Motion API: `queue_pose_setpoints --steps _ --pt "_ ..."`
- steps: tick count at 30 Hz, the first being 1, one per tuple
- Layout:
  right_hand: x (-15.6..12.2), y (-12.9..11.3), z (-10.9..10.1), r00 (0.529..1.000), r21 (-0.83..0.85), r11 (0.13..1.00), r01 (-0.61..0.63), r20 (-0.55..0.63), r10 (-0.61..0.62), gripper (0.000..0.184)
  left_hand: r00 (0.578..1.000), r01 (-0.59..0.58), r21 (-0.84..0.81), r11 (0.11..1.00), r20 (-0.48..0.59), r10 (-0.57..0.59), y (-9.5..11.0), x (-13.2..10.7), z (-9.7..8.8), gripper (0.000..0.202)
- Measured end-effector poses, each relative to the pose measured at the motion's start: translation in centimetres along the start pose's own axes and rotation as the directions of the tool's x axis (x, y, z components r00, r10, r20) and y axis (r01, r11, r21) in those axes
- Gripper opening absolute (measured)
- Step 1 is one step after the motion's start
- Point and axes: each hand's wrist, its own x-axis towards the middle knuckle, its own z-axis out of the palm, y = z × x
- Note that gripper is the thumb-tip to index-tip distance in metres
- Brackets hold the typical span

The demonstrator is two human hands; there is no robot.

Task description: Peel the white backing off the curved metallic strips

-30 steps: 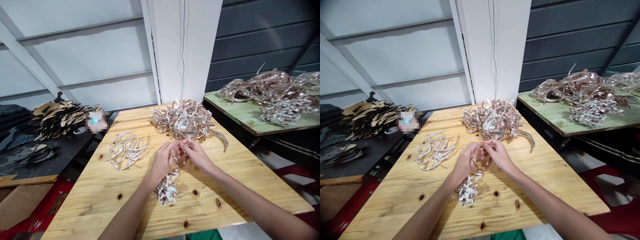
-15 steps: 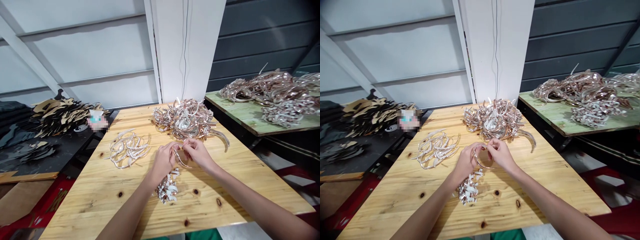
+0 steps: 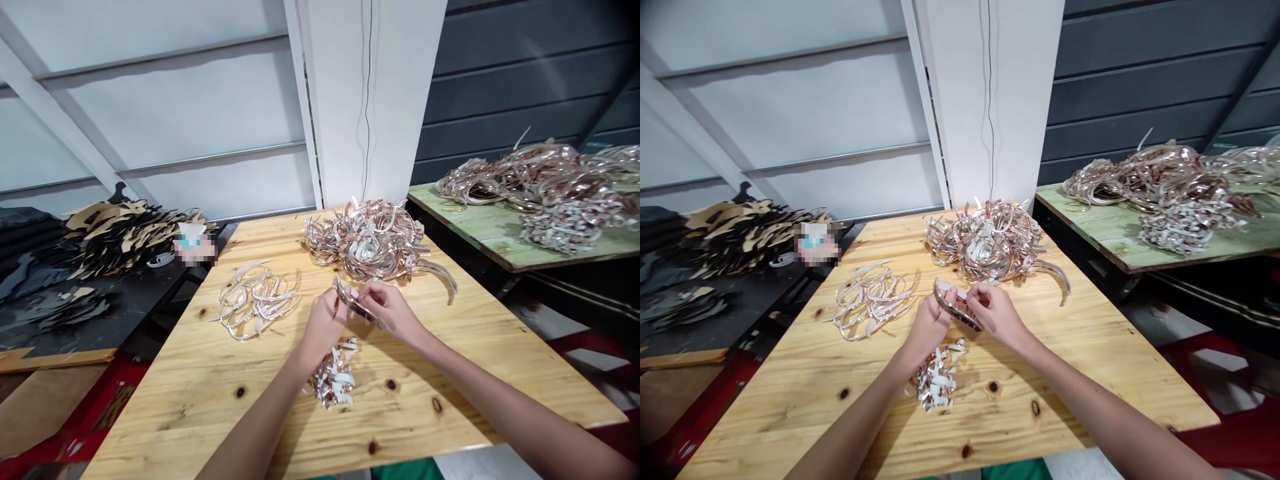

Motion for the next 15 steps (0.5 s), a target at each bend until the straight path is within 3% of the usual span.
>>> queue_pose_setpoints --steps 6,9,15 --pt "-0.5 -0.3 0.2 0.998 -0.038 0.997 0.068 -0.013 -0.068 0.016 0.998 0.028 0.015 0.999 -0.048 -0.027 0.0 0.2 -0.2 0.047" --pt "-0.8 -0.8 0.3 0.992 -0.059 0.990 0.124 0.007 -0.124 0.015 0.999 -0.010 0.078 0.997 -0.053 0.014 0.3 0.1 -0.4 0.048" --pt "-1.1 -1.4 0.3 0.982 -0.119 0.975 0.187 0.039 -0.184 0.017 0.967 -0.154 -0.033 0.988 0.198 0.157 1.0 -0.2 -0.4 0.039"
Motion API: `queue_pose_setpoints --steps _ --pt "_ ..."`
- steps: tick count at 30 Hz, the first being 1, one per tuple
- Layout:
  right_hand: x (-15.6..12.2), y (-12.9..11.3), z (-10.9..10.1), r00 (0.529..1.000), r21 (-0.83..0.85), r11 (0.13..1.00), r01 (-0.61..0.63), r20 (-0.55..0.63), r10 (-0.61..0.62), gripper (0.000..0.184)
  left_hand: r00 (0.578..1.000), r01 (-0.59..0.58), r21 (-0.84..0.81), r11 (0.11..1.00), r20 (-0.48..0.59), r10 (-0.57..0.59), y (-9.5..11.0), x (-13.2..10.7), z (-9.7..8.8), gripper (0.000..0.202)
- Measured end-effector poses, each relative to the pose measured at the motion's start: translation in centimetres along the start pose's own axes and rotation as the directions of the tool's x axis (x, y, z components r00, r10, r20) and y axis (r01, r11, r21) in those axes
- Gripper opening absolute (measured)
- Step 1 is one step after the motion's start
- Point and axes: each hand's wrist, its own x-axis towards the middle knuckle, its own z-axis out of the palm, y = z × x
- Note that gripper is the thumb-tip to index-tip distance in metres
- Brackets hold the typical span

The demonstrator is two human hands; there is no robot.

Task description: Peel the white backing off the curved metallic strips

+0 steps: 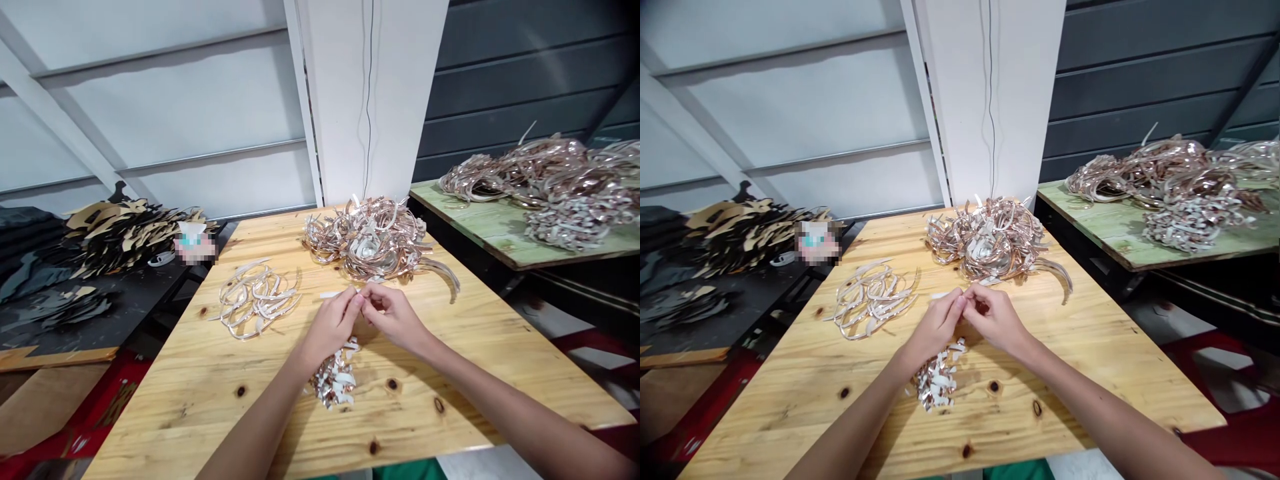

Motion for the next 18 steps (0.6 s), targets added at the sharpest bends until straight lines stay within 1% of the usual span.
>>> queue_pose_setpoints --steps 3,7,11,14,16,18 --pt "-0.03 -0.05 -0.02 1.000 0.026 1.000 -0.002 0.018 0.001 0.019 0.999 0.006 -0.044 0.999 0.039 -0.004 -0.26 -0.06 0.03 0.042" --pt "-0.03 -0.29 0.05 1.000 0.091 0.996 -0.014 -0.014 0.015 0.018 1.000 0.014 -0.099 0.995 0.025 -0.012 -0.56 -0.08 0.03 0.044" --pt "0.13 -0.71 -0.09 0.998 0.160 0.986 -0.039 -0.048 0.047 0.011 1.000 -0.011 -0.086 0.996 0.019 0.013 -0.21 -0.09 0.03 0.041" --pt "0.37 -0.91 -0.39 0.997 0.221 0.973 -0.068 -0.022 0.075 0.012 1.000 -0.018 -0.094 0.995 0.019 0.020 0.12 -0.13 0.09 0.040" --pt "0.51 -0.91 -0.57 0.993 0.284 0.952 -0.113 0.016 0.113 0.014 1.000 -0.018 -0.146 0.989 0.013 0.020 0.23 -0.15 0.19 0.040" --pt "0.60 -0.82 -0.68 0.984 0.367 0.913 -0.177 0.059 0.168 0.015 1.000 -0.013 -0.213 0.977 0.005 0.015 0.26 -0.16 0.31 0.042"
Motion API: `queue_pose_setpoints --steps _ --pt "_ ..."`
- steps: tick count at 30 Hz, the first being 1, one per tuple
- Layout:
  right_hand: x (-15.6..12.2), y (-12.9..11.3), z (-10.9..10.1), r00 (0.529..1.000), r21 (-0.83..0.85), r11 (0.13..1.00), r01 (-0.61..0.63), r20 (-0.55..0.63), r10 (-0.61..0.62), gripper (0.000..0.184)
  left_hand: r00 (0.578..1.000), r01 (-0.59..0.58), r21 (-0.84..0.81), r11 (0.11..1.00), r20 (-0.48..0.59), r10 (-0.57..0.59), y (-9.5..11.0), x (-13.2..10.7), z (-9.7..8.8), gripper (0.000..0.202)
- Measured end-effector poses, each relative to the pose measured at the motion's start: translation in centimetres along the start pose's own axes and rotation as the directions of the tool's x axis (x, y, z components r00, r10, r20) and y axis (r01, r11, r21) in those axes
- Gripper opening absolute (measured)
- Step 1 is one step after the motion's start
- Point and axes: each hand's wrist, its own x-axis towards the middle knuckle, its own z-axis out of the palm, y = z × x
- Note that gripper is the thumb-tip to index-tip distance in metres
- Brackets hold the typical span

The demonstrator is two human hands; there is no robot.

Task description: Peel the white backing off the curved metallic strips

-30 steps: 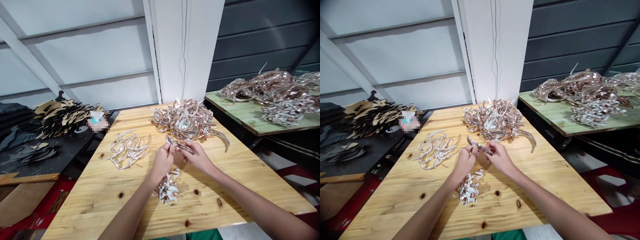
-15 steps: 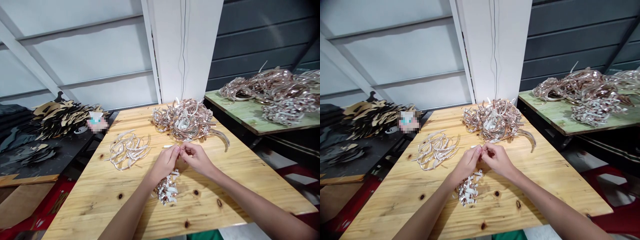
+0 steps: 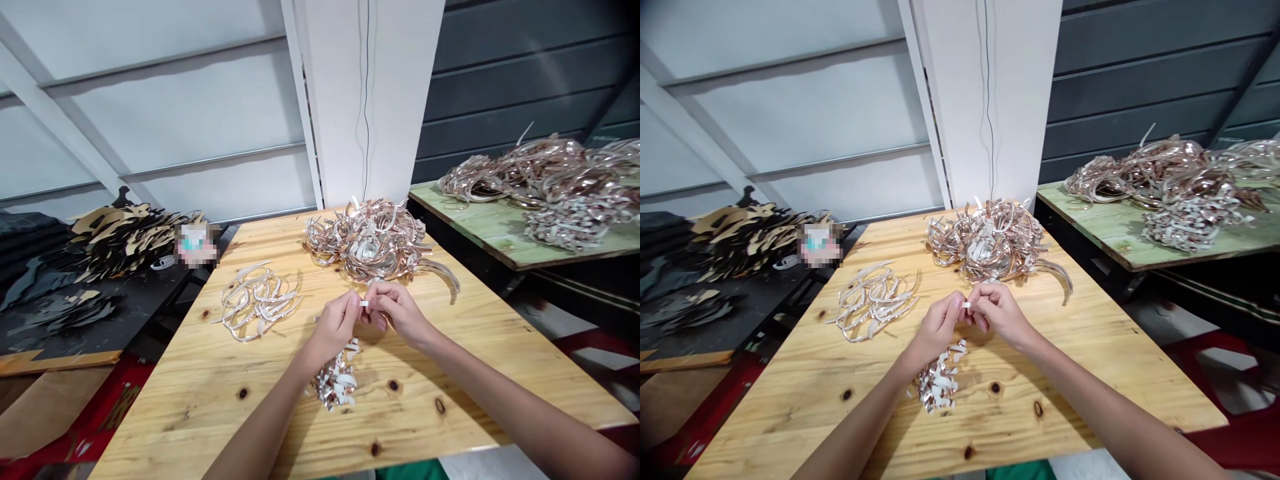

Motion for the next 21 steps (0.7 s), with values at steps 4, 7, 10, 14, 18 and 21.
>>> queue_pose_setpoints --steps 4,7,10,14,18,21 --pt "0.1 0.1 0.0 0.996 0.207 0.974 -0.090 -0.006 0.093 0.013 1.000 0.016 -0.147 0.989 -0.023 -0.020 0.0 0.0 0.2 0.046" --pt "0.1 0.2 0.1 0.993 0.305 0.945 -0.114 -0.003 0.121 0.012 1.000 0.026 -0.272 0.962 -0.005 -0.029 0.0 0.1 0.4 0.046" --pt "0.1 0.1 0.0 0.988 0.389 0.909 -0.150 0.014 0.157 0.012 0.999 0.049 -0.402 0.914 0.003 -0.053 -0.4 0.3 0.6 0.045" --pt "0.3 -0.1 -0.3 0.981 0.498 0.847 -0.185 0.047 0.186 0.013 0.993 0.105 -0.546 0.831 0.011 -0.118 -1.2 0.6 0.9 0.044" --pt "0.4 -0.3 -0.5 0.983 0.534 0.826 -0.179 0.071 0.167 0.016 0.988 0.137 -0.562 0.816 0.015 -0.156 -1.4 0.5 0.8 0.045" --pt "0.2 -0.1 -0.4 0.986 0.494 0.854 -0.160 0.120 0.115 0.014 0.993 0.113 -0.394 0.912 0.028 -0.110 -1.0 0.0 0.5 0.051"
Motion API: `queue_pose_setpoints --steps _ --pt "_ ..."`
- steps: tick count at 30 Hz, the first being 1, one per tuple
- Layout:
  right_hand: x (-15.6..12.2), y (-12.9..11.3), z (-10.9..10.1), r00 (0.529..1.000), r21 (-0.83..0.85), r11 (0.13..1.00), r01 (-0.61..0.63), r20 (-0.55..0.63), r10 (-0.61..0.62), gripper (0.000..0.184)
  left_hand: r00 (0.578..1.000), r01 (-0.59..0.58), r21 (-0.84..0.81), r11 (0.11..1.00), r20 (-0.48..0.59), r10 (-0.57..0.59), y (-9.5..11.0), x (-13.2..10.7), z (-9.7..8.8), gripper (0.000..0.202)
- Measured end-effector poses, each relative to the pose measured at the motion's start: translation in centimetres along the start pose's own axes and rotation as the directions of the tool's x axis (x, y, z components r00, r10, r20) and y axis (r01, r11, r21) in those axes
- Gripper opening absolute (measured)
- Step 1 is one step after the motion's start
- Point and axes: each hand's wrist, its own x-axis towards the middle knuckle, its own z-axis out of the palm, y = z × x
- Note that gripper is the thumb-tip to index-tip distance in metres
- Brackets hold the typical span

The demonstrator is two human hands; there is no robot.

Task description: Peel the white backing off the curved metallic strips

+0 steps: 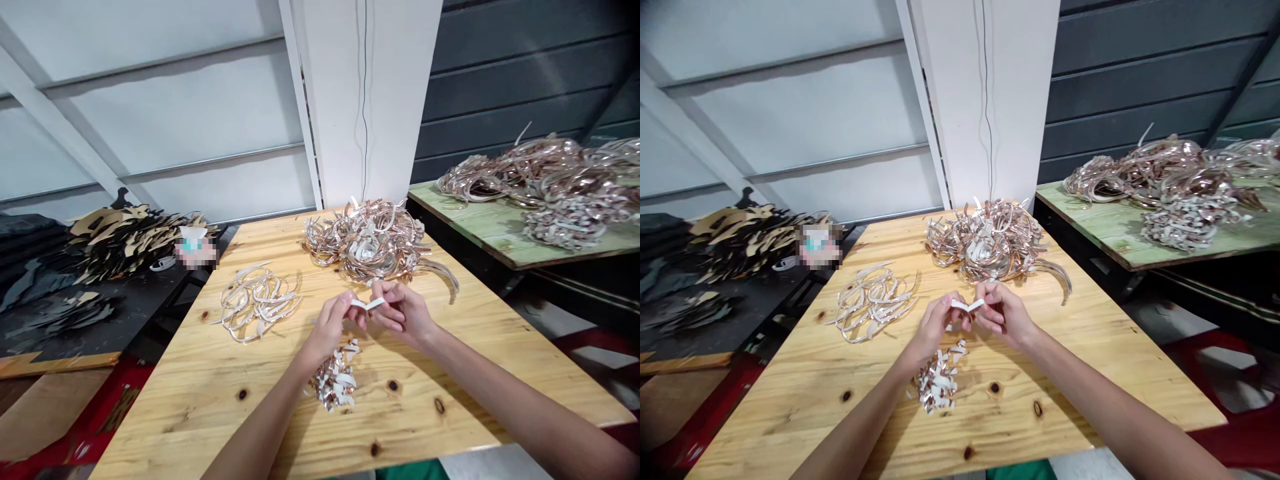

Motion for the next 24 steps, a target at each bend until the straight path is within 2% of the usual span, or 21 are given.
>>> queue_pose_setpoints --steps 3,8,15,24 --pt "-0.2 0.6 0.1 0.998 -0.049 0.999 0.007 0.061 -0.004 0.010 0.997 -0.029 0.194 0.981 0.079 0.013 0.3 -0.5 0.0 0.056" --pt "-0.2 0.7 0.2 0.998 -0.040 0.998 0.054 0.027 -0.053 0.012 0.999 -0.019 0.310 0.951 0.050 0.003 0.6 -0.4 0.2 0.050" --pt "-0.1 0.3 -0.1 0.998 0.040 0.999 0.036 0.044 -0.038 0.015 1.000 0.009 0.199 0.980 0.017 -0.013 1.0 -0.3 0.6 0.047" --pt "-0.1 -0.4 0.1 0.996 0.243 0.970 0.021 0.081 -0.042 0.018 0.999 0.029 0.065 0.997 0.016 -0.030 0.3 0.1 0.6 0.044"
